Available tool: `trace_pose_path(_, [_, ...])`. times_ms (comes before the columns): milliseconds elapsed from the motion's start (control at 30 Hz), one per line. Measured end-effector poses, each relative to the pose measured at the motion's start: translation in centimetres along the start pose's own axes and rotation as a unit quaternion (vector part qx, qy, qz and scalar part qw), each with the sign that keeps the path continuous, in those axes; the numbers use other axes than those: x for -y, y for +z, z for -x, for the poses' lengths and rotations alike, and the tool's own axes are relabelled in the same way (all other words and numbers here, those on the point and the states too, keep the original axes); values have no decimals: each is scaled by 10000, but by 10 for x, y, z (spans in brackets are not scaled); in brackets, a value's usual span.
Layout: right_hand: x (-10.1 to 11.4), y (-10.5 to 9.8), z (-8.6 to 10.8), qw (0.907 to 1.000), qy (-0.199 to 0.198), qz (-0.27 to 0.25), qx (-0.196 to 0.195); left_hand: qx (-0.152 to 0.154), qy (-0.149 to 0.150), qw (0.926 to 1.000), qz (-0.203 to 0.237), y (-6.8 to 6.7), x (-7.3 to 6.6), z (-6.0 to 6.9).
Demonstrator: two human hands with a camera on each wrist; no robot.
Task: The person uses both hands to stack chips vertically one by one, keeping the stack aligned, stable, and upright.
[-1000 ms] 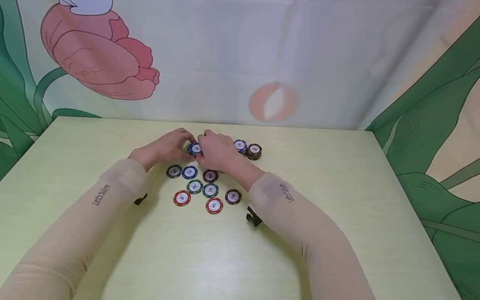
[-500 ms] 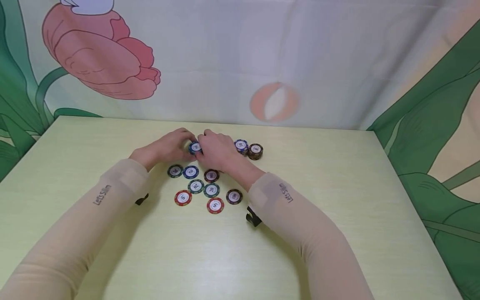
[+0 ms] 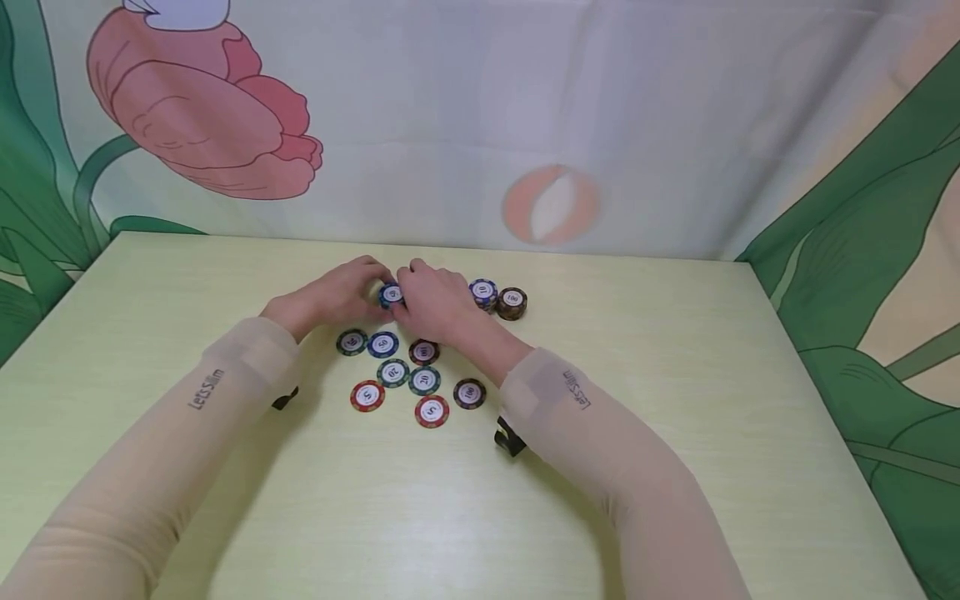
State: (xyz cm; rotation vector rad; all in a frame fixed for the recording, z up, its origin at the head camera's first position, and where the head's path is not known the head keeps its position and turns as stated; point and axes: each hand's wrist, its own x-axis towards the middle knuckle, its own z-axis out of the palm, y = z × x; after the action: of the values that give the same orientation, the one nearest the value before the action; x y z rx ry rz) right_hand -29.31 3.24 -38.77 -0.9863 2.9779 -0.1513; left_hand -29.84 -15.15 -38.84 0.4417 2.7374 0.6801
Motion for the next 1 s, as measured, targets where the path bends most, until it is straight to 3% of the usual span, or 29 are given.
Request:
trace_pose_path(333, [0,-10,24,9997,-116,-156,-137,51,-105,9999,7,1,0,1])
trace_pose_path(600, [-7,-10,53,9994,-293,46,189,103,-106,9999,-22,1,-1,2])
trace_pose_path(833, [-19,-12,76,9986,-450,156,236,103,50,9999,-79,0,-1,3])
trace_pose_path(1000, [-25,-16,89,9969,-521,243,545,134,62,9998,-103,1,-1,2])
